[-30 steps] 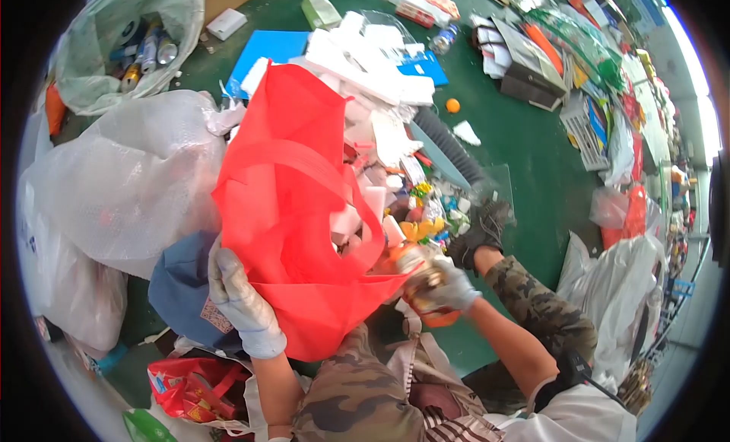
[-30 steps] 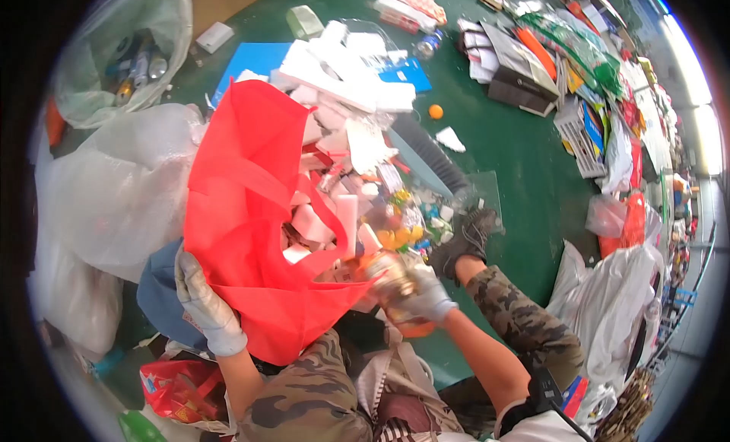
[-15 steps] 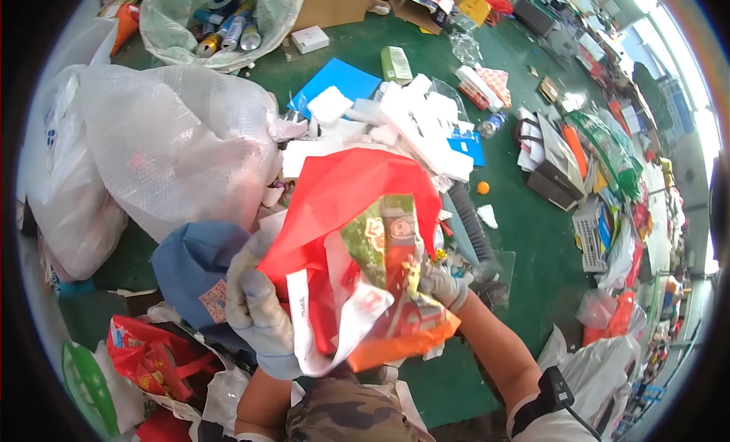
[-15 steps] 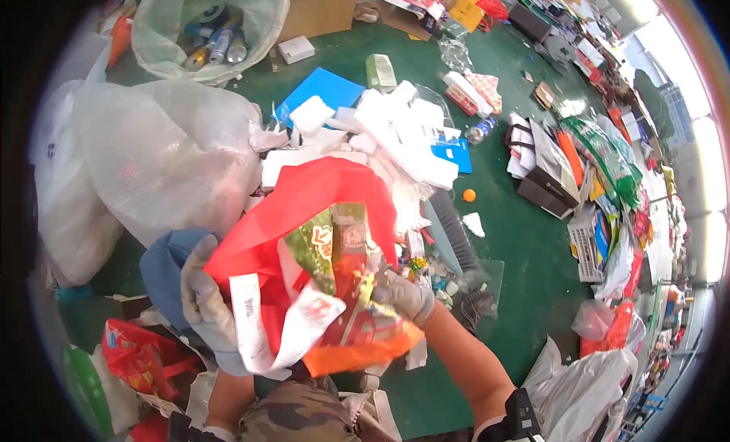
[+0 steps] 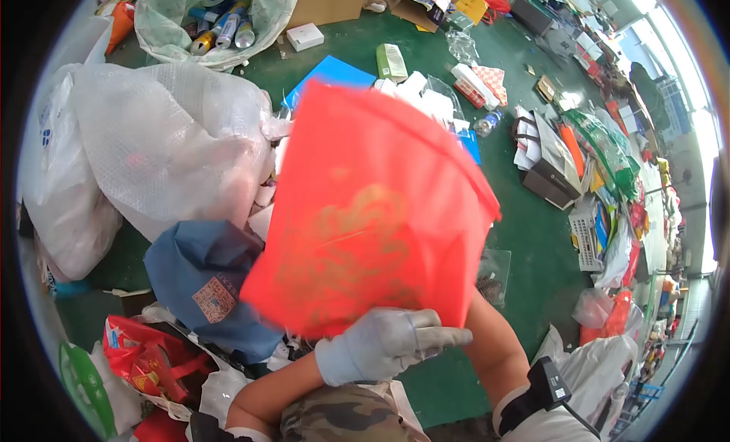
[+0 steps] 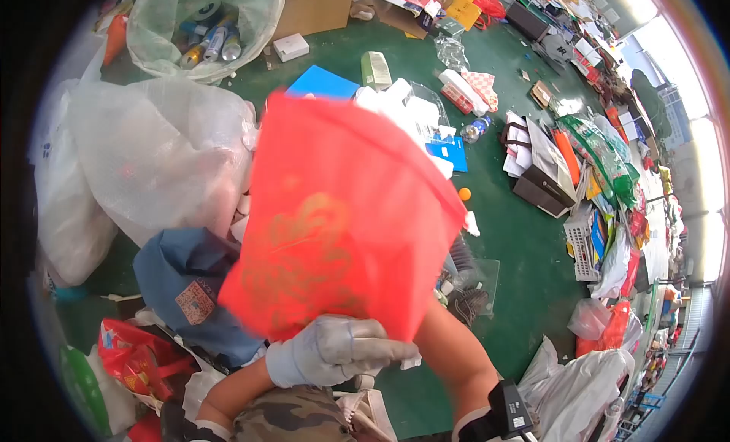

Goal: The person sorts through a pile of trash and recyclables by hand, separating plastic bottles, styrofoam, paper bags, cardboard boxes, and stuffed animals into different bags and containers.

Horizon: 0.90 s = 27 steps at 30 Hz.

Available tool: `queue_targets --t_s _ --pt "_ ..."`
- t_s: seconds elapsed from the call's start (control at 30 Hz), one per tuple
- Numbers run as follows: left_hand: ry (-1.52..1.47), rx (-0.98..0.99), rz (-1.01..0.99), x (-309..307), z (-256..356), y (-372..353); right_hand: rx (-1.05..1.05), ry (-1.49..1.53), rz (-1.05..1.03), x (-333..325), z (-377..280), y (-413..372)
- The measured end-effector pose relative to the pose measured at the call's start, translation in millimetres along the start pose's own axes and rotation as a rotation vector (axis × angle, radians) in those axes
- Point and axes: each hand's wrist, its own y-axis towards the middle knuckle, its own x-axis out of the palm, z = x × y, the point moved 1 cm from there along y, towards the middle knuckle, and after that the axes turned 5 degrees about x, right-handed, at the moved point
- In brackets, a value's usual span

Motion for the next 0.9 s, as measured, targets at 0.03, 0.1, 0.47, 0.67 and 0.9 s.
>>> queue_targets --t_s 0.03,0.1,0.47,0.67,0.9 --pt "-0.006 -0.003 0.004 3 2 1 -0.047 0.012 0.089 -7 -5 -8" --pt "-0.281 0.098 -0.073 2 9 5 -0.184 0.018 0.332 -34 -23 -30" --pt "-1.125 -0.613 -0.095 88 -78 13 -0.303 -1.156 1.814 -214 -76 -229" --pt "-1.158 -0.766 -0.154 102 -110 -6 0.386 -1.733 1.801 -271 -13 -220" --pt "0.079 -0.427 0.625 -2 -184 -50 1.136 -1.915 0.499 -239 7 -170"
